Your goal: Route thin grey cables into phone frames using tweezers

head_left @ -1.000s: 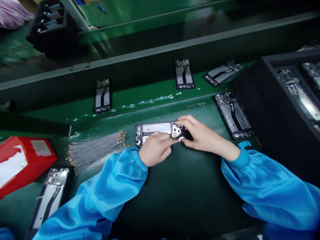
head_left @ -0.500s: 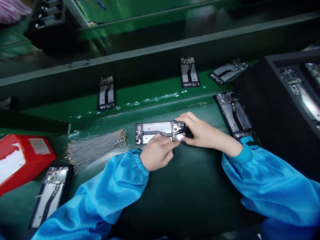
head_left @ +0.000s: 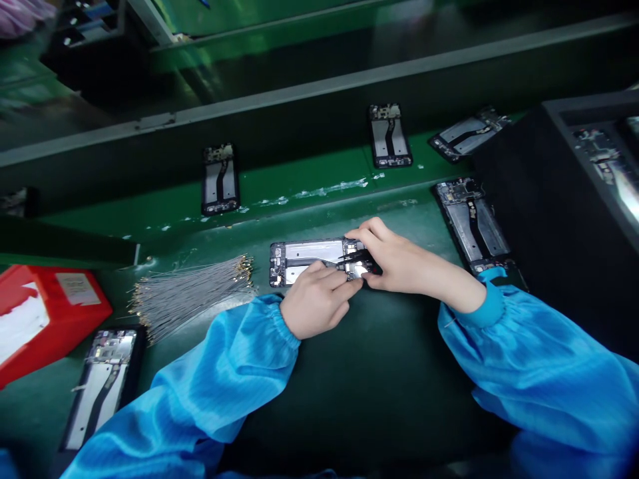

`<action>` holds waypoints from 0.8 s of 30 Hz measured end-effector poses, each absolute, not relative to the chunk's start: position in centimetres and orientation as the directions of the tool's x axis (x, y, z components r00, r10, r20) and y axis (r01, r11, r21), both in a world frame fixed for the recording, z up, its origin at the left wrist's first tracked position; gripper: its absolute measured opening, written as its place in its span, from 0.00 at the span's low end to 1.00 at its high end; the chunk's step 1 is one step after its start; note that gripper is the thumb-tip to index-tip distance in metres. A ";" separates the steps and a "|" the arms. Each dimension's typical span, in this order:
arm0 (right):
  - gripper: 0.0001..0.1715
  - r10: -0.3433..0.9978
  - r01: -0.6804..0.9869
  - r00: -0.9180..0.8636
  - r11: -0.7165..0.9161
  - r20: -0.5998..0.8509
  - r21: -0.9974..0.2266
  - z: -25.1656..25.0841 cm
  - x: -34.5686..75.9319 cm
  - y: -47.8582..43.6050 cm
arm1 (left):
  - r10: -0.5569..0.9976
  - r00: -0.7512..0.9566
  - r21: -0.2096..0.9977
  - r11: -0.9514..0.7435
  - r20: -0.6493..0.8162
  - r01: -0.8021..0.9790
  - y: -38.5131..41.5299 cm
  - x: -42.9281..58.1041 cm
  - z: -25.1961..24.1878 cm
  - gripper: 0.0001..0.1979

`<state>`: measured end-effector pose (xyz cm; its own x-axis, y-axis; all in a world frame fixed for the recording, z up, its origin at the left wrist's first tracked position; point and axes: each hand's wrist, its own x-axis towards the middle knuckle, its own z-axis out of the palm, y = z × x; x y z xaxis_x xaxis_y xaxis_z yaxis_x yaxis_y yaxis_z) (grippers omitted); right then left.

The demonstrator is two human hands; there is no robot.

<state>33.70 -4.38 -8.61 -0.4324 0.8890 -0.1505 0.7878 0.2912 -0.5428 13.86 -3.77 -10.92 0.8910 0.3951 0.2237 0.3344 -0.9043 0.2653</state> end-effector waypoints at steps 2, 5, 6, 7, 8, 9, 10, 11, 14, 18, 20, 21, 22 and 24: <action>0.34 0.889 0.789 -0.435 0.298 -0.146 -0.538 -8.7 33.7 -4.4 | 0.377 0.901 0.226 -0.917 0.215 0.330 -3.6 13.9 -10.8 0.15; 0.34 0.891 0.787 -0.434 0.304 -0.130 -0.537 -8.7 33.9 -4.5 | 0.349 0.908 0.249 -0.923 0.231 0.292 -2.8 13.3 -10.9 0.15; 0.34 0.893 0.784 -0.433 0.305 -0.125 -0.541 -8.7 33.9 -4.6 | 0.351 0.904 0.286 -0.917 0.243 0.280 -2.5 13.0 -10.9 0.15; 0.33 0.893 0.780 -0.435 0.306 -0.121 -0.547 -8.7 34.0 -4.7 | 0.359 0.899 0.333 -0.904 0.253 0.267 -2.1 12.7 -10.9 0.16; 0.33 0.892 0.774 -0.437 0.307 -0.116 -0.554 -8.7 34.0 -4.7 | 0.369 0.893 0.383 -0.888 0.259 0.256 -1.8 12.3 -11.0 0.16; 0.32 0.892 0.769 -0.439 0.309 -0.110 -0.559 -8.7 34.0 -4.7 | 0.376 0.889 0.425 -0.872 0.262 0.244 -1.5 12.1 -11.1 0.16; 0.31 0.891 0.766 -0.441 0.313 -0.105 -0.562 -8.7 34.0 -4.7 | 0.378 0.888 0.453 -0.861 0.263 0.233 -1.3 11.8 -11.1 0.17; 0.30 0.890 0.764 -0.444 0.317 -0.101 -0.563 -8.7 34.0 -4.7 | 0.374 0.889 0.465 -0.857 0.263 0.222 -1.2 11.7 -11.2 0.17; 0.29 0.890 0.767 -0.446 0.325 -0.096 -0.553 -8.7 34.0 -4.7 | 0.358 0.891 0.450 -0.868 0.278 0.209 -1.1 11.6 -11.4 0.17; 0.30 0.887 0.780 -0.449 0.329 -0.110 -0.532 -8.7 34.0 -4.5 | 0.334 0.892 0.400 -0.895 0.303 0.200 -1.1 11.7 -11.6 0.16; 0.30 0.887 0.788 -0.445 0.322 -0.124 -0.524 -8.6 33.9 -4.4 | 0.329 0.896 0.375 -0.904 0.299 0.207 -1.2 11.7 -11.6 0.15; 0.30 0.887 0.793 -0.443 0.318 -0.132 -0.520 -8.6 33.9 -4.3 | 0.328 0.898 0.366 -0.906 0.293 0.212 -1.2 11.7 -11.6 0.15; 0.30 0.888 0.798 -0.439 0.314 -0.140 -0.515 -8.6 33.8 -4.2 | 0.326 0.900 0.358 -0.909 0.289 0.215 -1.2 11.7 -11.6 0.15; 0.30 0.887 0.808 -0.433 0.304 -0.159 -0.504 -8.5 33.6 -4.0 | 0.320 0.901 0.347 -0.914 0.293 0.212 -1.1 11.7 -11.6 0.15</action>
